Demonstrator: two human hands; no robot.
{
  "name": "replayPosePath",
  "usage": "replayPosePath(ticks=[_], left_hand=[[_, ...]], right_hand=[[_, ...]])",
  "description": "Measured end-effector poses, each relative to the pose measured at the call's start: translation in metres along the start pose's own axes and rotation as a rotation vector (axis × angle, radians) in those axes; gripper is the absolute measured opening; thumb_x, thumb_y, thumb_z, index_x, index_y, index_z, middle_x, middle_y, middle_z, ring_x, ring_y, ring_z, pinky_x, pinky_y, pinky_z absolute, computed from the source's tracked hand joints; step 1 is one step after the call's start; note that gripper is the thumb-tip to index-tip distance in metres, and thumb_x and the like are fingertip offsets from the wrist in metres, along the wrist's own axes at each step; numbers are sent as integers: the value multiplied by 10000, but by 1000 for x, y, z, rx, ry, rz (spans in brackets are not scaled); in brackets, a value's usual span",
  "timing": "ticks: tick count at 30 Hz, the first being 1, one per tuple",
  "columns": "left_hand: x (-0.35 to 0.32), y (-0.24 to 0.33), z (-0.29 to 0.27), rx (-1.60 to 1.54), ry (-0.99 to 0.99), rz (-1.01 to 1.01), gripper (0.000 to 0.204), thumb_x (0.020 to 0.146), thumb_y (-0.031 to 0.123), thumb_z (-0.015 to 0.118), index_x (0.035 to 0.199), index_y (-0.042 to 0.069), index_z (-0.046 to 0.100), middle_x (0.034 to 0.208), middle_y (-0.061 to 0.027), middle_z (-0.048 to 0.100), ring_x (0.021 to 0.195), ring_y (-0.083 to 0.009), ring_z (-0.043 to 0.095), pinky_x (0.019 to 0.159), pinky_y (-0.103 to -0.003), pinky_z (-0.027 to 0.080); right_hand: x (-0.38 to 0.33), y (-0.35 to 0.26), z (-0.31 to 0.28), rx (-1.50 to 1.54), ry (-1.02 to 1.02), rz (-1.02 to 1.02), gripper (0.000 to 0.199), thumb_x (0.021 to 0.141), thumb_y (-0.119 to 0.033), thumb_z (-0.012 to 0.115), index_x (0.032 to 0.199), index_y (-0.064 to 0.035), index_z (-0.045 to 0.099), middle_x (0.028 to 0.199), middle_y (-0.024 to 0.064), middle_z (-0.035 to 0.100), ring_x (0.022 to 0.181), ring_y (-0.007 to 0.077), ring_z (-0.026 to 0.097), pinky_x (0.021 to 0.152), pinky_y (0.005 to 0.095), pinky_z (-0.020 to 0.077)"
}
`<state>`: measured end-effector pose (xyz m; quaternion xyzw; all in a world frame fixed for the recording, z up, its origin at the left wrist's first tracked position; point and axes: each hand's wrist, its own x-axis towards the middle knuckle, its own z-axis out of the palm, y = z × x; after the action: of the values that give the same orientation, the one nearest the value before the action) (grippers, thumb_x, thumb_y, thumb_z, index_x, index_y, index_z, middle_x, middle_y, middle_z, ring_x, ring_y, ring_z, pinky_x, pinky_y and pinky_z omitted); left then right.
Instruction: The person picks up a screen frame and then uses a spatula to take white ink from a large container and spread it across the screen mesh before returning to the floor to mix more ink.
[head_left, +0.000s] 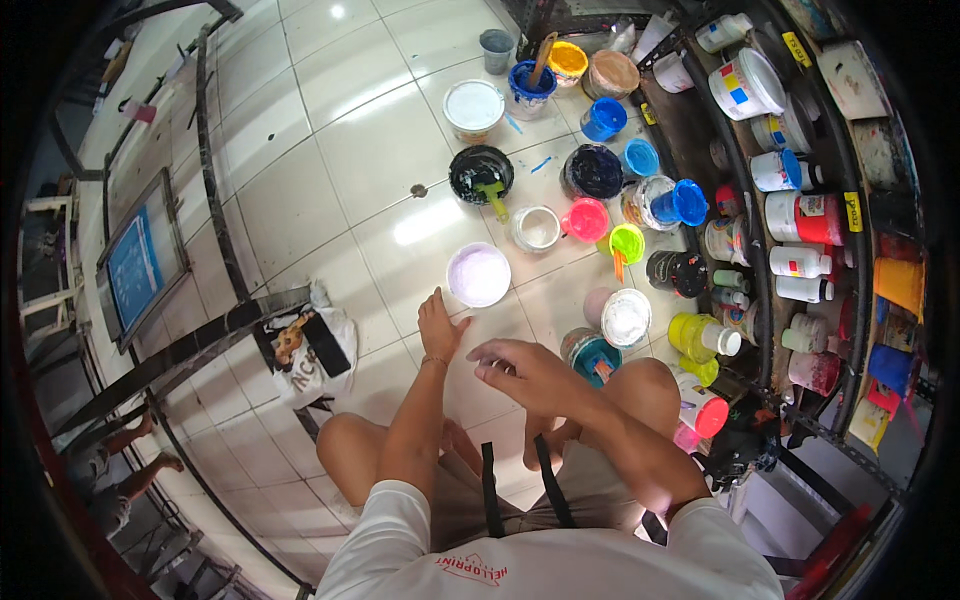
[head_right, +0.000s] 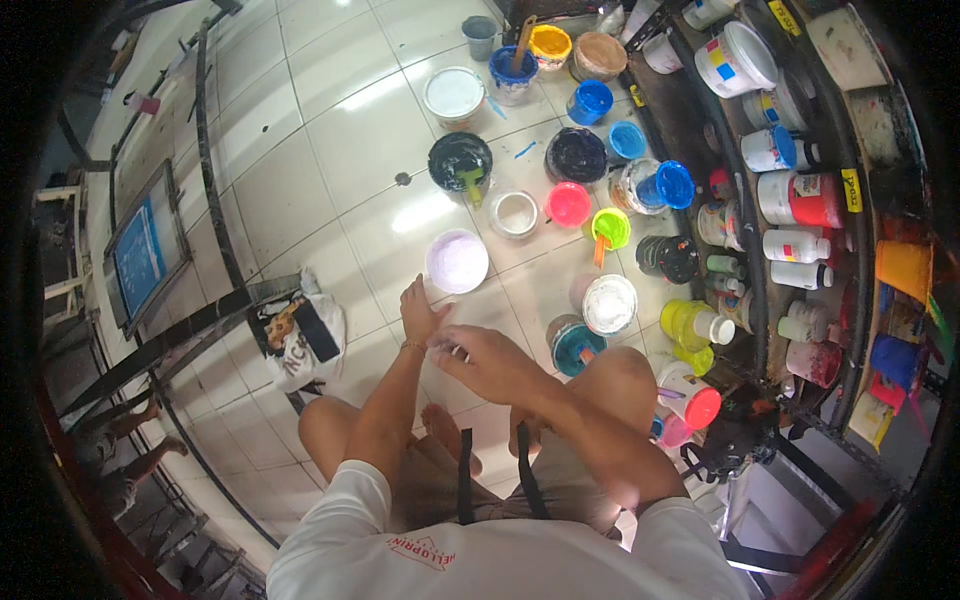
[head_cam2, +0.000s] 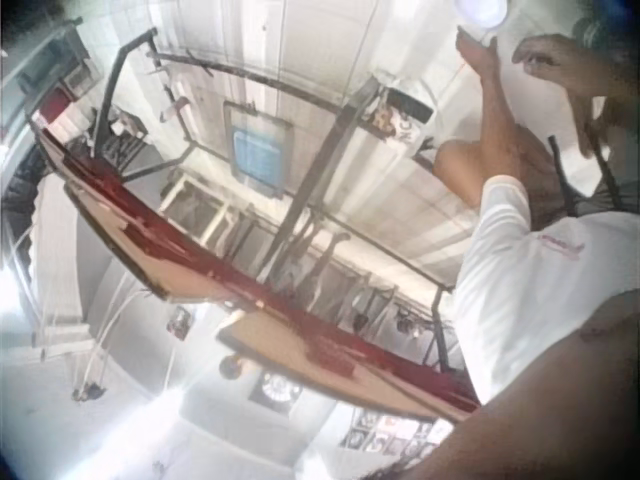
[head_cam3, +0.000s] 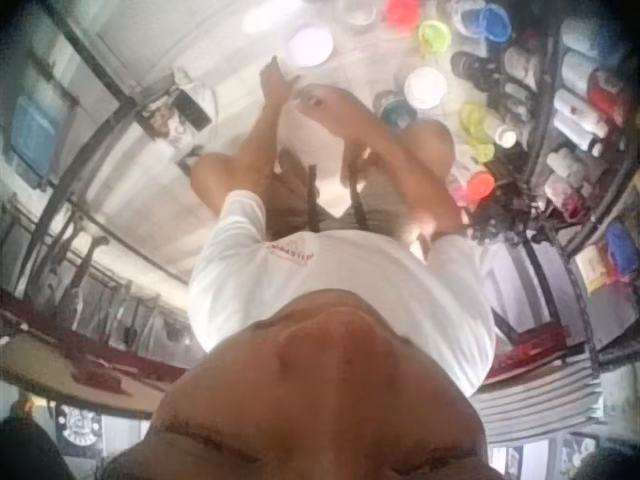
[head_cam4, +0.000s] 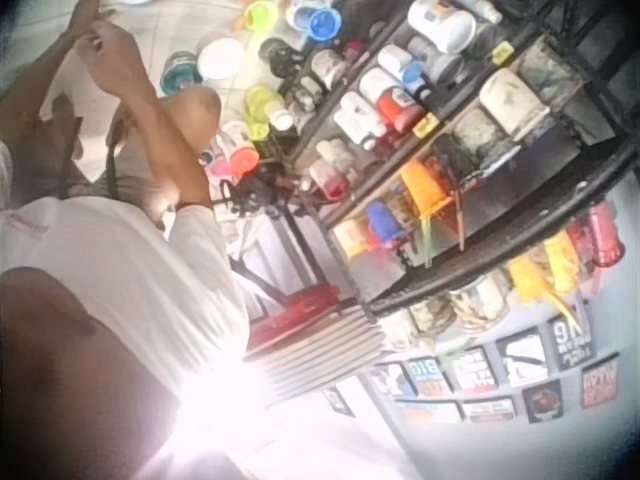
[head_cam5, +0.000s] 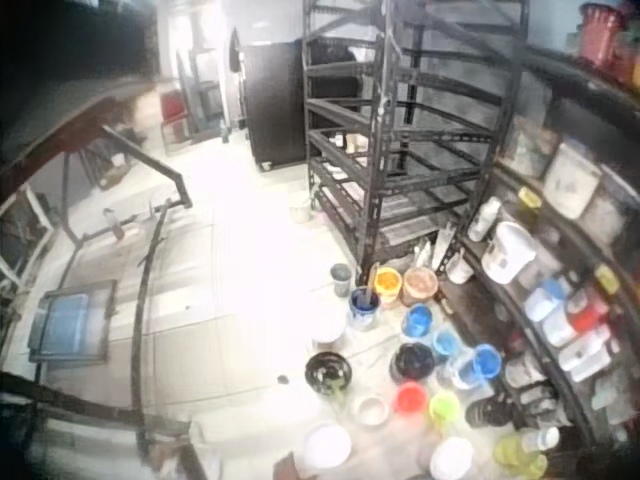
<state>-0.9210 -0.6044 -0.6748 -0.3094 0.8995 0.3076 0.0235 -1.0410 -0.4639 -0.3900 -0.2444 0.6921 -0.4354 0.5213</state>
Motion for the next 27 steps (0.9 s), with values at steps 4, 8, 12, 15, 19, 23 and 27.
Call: replayPosePath(ticks=[4, 8, 12, 15, 19, 23, 27], left_hand=[[15, 6, 26, -81, 105, 98, 954, 612, 292, 884, 1357, -54, 399, 1283, -195, 513, 1197, -398, 452, 1041, -473, 370], [23, 15, 42, -220, 84, 18, 918, 602, 286, 887, 1337, -33, 438, 1288, -206, 511, 1240, -432, 416, 1120, -477, 310], [29, 8, 55, -274, 129, 107, 844, 624, 316, 863, 1302, -22, 490, 1276, -215, 517, 1259, -453, 393, 1154, -502, 249], [31, 7, 63, -389, 157, 128, 824, 639, 337, 847, 1295, -25, 504, 1282, -225, 512, 1277, -459, 371, 1161, -518, 217], [37, 0, 81, -540, 234, 101, 874, 638, 354, 846, 1322, -47, 479, 1346, -258, 465, 1333, -457, 312, 1173, -508, 188], [38, 1, 89, -557, 268, 32, 947, 623, 371, 857, 1353, -64, 440, 1408, -285, 402, 1368, -452, 273, 1176, -486, 181], [37, 5, 94, -576, 306, 4, 985, 616, 376, 863, 1372, -64, 410, 1415, -289, 389, 1363, -450, 281, 1160, -485, 204]], right_hand=[[-2, 15, 8, -276, 49, -114, 298, 940, -246, 595, 1135, -22, 620, 993, 171, 655, 905, 284, 659, 824, 378, 516], [-3, 16, 4, -279, 73, -183, 304, 931, -247, 607, 1137, -23, 615, 985, 171, 651, 894, 291, 660, 810, 388, 516], [0, 22, 5, -270, 100, -246, 337, 924, -254, 604, 1135, 8, 600, 990, 187, 654, 898, 335, 655, 795, 412, 516], [-2, 21, 8, -275, 96, -237, 334, 930, -271, 608, 1143, -14, 616, 973, 177, 653, 884, 322, 656, 795, 397, 517], [-8, 22, 10, -319, 61, -191, 331, 935, -276, 600, 1137, -14, 618, 974, 177, 655, 900, 334, 651, 795, 402, 515], [-12, 30, 10, -349, 76, -173, 327, 936, -289, 602, 1123, -21, 622, 965, 170, 660, 890, 333, 656, 789, 405, 517], [-14, 33, 17, -370, 78, -150, 333, 934, -298, 604, 1125, -25, 622, 973, 164, 663, 887, 328, 660, 786, 403, 521]])
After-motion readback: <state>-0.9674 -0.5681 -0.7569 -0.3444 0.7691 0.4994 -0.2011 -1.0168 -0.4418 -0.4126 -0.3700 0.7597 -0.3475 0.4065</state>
